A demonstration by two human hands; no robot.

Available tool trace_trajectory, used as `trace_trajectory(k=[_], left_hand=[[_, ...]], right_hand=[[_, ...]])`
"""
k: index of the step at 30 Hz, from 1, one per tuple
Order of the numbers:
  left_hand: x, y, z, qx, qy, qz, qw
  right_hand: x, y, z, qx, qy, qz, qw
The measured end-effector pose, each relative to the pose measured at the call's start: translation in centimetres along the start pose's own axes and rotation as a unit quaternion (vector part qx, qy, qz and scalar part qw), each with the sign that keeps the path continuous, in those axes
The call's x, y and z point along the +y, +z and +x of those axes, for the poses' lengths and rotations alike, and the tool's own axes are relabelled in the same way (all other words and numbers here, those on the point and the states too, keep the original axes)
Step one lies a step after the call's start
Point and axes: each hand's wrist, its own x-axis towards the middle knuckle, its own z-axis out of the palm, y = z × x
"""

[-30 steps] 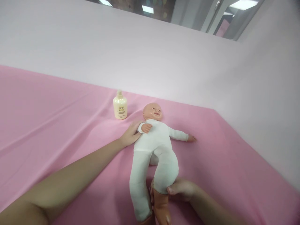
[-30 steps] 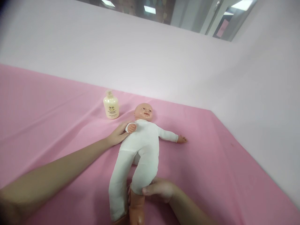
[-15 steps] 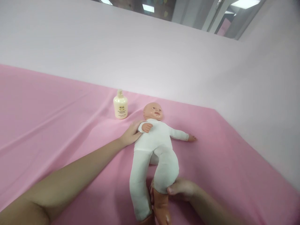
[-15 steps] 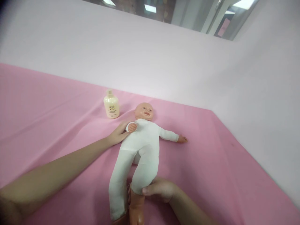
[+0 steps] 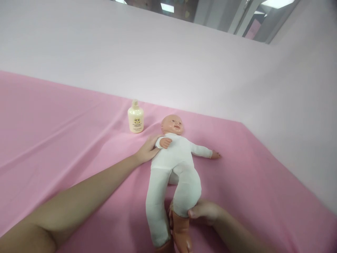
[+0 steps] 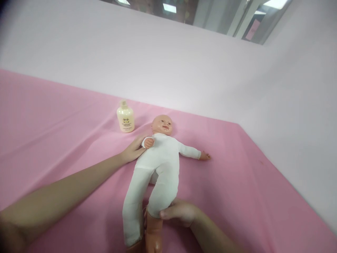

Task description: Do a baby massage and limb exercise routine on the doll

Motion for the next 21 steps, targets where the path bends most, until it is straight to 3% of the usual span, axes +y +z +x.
trace_trajectory(k=[21], left_hand=[[-0.05,0.12,0.1,-0.001,0.002,-0.023,1.0]], right_hand=[[-0.45,0.36,-0.23,0.013,0.002,0.021,1.0]])
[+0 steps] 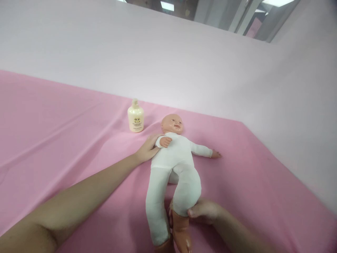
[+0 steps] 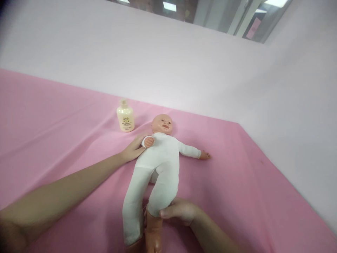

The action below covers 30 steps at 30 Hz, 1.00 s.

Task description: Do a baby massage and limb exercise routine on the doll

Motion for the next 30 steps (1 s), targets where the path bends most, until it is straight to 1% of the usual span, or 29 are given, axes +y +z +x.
trace_trajectory(k=[3,18,25,30], left_hand=[[-0.09,0.03,-0.01,0.008,0.004,-0.002,1.0],[-0.72,0.15,-0.36,0.007,-0.008,0.007,1.0],[-0.51,0.13,-0.29,0.007,-0.01,0.004,1.0],[-0.66,0.13,-0.22,0.006,-0.007,0.006,1.0]], right_hand=[[0.27,-0.24,0.01,0.002,-0.003,0.001,1.0],[0.57,-0.37,0.07,0.004,-0.007,-0.001,1.0],[0.59,-0.38,0.18,0.005,-0.012,-0.001,1.0],[0.73,-0.6,0.06,0.0,-0.002,-0.004,1.0]])
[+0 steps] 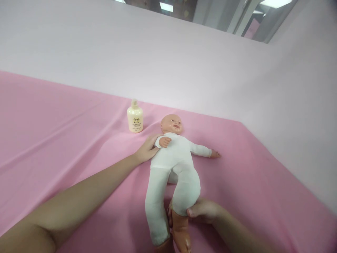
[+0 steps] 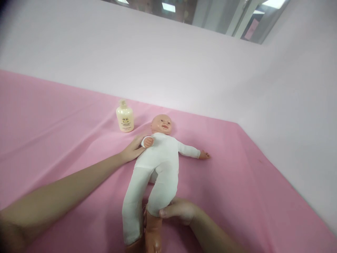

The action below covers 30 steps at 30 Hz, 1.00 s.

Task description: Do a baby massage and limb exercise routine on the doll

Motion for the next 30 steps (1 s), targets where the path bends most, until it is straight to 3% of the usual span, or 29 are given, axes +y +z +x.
trace_trajectory(k=[30], left_hand=[[-0.4,0.2,-0.3,-0.002,-0.011,-0.018,1.0]], right_hand=[[-1.4,1.0,-0.3,0.002,0.004,-0.004,1.0]])
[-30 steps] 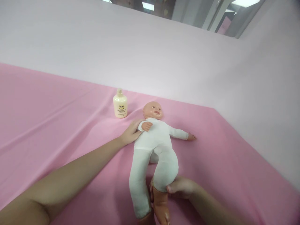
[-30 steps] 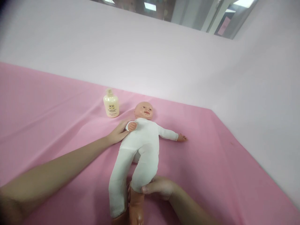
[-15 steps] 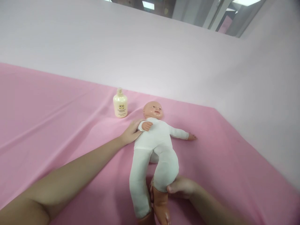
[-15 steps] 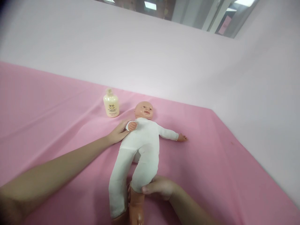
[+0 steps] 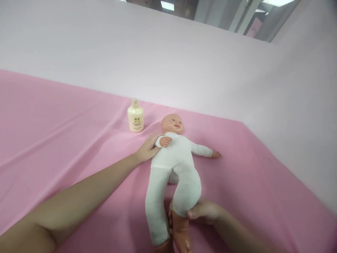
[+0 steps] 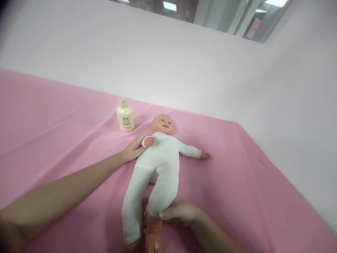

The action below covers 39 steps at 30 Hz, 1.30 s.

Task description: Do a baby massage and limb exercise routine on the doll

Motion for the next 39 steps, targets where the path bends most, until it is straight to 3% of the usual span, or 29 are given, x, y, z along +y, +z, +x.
trace_trajectory(k=[17,32,39], left_hand=[[0.59,-0.06,0.29,0.004,0.011,0.003,1.0],[0.03,-0.02,0.1,-0.006,-0.002,0.007,1.0],[0.77,-0.09,0.3,-0.001,0.009,-0.008,1.0]], right_hand=[[0.75,-0.61,0.14,-0.015,-0.026,-0.006,1.0],[0.71,-0.5,0.07,-0.001,-0.012,-0.005,1.0],[0.51,-0.51,-0.08,0.002,-0.001,-0.02,1.0]])
